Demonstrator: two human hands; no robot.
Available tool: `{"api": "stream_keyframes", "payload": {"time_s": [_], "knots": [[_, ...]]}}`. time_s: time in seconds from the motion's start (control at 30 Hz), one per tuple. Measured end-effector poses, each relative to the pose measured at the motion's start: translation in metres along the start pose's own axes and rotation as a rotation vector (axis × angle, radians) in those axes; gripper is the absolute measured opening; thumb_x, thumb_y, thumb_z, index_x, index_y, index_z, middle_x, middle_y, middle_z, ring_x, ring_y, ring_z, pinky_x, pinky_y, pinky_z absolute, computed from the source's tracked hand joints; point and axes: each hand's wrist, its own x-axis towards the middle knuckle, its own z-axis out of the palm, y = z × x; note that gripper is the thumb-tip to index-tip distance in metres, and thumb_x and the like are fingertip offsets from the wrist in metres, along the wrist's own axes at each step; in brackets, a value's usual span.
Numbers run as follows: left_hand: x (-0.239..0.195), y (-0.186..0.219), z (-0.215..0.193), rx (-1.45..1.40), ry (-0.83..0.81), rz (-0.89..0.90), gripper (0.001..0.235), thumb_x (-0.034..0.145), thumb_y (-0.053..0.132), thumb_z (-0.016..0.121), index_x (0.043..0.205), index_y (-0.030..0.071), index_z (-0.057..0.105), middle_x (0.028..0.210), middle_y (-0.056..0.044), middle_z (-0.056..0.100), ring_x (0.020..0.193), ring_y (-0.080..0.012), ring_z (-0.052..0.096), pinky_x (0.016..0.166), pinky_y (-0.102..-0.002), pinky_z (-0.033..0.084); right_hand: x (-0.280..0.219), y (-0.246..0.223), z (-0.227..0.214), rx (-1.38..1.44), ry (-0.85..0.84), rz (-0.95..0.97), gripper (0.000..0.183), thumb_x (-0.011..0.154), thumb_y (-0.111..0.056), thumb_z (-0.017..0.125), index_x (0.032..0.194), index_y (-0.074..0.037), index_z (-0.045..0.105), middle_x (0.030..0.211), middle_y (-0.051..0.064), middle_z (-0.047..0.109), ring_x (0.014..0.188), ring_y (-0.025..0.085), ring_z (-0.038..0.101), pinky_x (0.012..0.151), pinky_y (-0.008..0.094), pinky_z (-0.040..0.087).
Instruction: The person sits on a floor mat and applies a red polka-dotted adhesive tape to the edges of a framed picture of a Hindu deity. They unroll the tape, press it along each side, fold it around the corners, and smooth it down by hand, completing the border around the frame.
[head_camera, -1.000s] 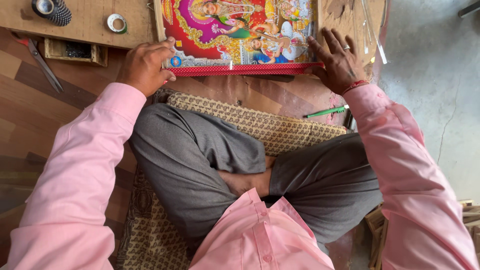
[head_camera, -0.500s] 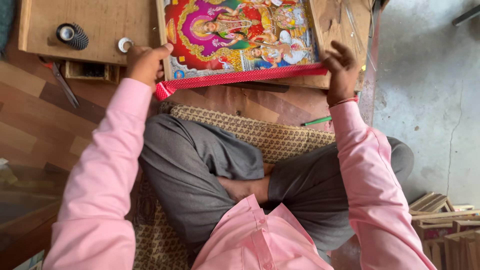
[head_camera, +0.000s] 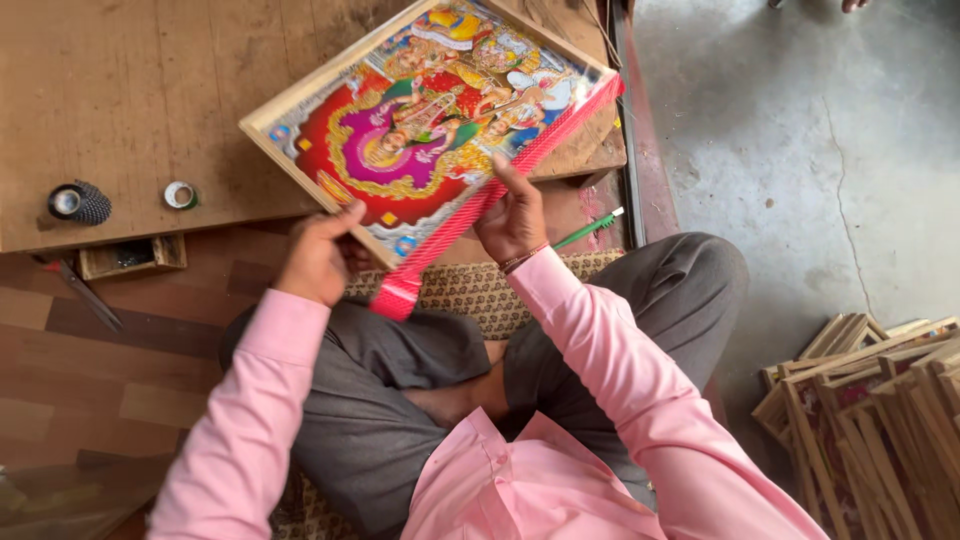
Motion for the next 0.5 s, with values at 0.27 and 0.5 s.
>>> {"api": "stream_keyframes", "payload": {"time_s": [0.27,0.5], "knots": [[-0.044,-0.045,0.035,-0.133,-0.027,0.09,0.034,0.094,0.033,0.078,0.112,0.008,0.064,0.094,-0.009,0.067,0.078,-0.0207,0.067,0.064,-0.037,0.056,0.001,-0.062,0.005,-0.106,-0.145,-0.056,0.009,0.089,-0.002,0.071,0.096,-0.002,0.065,0.092,0.01,0.07,0.091,0.025,0.07,0.092,0.043,0.059],[-0.046,-0.006,0.03,0.497,0.422,0.864,0.098,0.089,0.035,0.09,0.161,0.001,0.031,0.163,-0.022,0.04,0.149,-0.0382,0.043,0.12,-0.051,0.036,-0.071,-0.15,0.131,-0.906,-0.585,-0.219,0.028,0.096,0.004,0.077,0.123,-0.002,0.073,0.111,0.01,0.076,0.099,0.022,0.073,0.097,0.039,0.062]]}}
